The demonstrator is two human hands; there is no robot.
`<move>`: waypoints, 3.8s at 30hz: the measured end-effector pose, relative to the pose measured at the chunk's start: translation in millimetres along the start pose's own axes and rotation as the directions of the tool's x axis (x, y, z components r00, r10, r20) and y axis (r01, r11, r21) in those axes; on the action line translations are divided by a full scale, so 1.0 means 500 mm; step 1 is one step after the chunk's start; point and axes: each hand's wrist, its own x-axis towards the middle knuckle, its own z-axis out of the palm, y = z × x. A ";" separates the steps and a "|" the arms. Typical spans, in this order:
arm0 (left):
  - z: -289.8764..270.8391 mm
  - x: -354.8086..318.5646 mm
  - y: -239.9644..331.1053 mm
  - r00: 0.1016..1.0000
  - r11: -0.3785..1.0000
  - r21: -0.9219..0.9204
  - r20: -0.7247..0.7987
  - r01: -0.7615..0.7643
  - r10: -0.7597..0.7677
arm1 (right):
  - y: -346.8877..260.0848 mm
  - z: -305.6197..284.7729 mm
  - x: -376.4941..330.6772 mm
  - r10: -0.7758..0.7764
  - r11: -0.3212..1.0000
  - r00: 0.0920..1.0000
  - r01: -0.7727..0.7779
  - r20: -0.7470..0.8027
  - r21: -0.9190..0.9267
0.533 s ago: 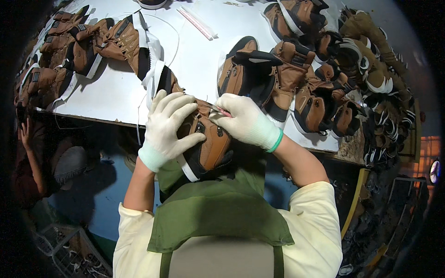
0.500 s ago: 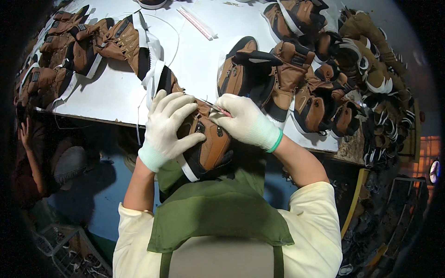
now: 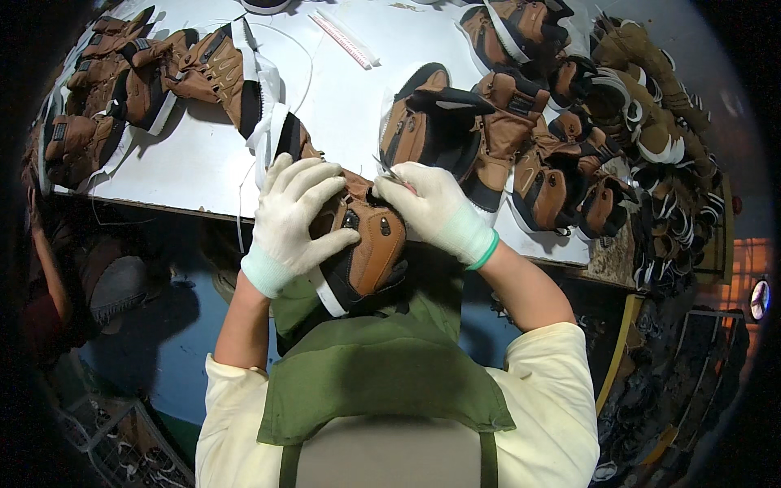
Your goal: The person assembles brown hiking boots at a workbench, inserting insoles, threading laces through eyelets, and attaching white straps. They handle each boot one at a time, turning them over to adjust components and place finished units on the table.
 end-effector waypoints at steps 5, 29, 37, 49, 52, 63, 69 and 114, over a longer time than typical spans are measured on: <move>-0.002 0.002 -0.001 0.999 0.999 0.000 -0.044 -0.032 0.032 | -0.025 0.001 0.011 0.085 0.996 0.992 -0.084 0.094 -0.016; 0.020 -0.026 -0.025 0.991 0.990 -0.109 -0.114 -0.088 0.076 | -0.006 0.027 0.020 0.442 0.690 0.820 -0.570 0.365 0.445; 0.021 -0.025 -0.023 0.992 0.991 -0.112 -0.114 -0.066 0.054 | 0.002 0.010 0.004 0.319 0.583 0.830 -0.553 0.458 0.595; 0.019 -0.031 -0.021 0.991 0.993 -0.077 -0.107 -0.088 0.080 | -0.022 0.009 -0.010 0.279 0.896 0.914 -0.358 0.294 0.263; 0.018 -0.031 -0.020 0.991 0.993 -0.073 -0.102 -0.095 0.087 | -0.003 0.014 -0.006 0.186 0.952 0.950 -0.238 0.250 0.194; 0.021 -0.029 -0.021 0.990 0.995 -0.058 -0.120 -0.076 0.068 | 0.002 0.026 -0.019 0.185 0.954 0.980 -0.198 0.078 0.225; 0.027 -0.033 -0.025 0.992 0.995 -0.063 -0.109 -0.078 0.071 | -0.019 0.009 -0.042 0.404 0.886 0.913 -0.407 0.060 0.222; -0.004 -0.017 0.005 0.988 0.989 -0.007 0.046 -0.147 0.147 | 0.004 0.042 -0.087 0.149 0.902 0.979 -0.192 0.138 0.387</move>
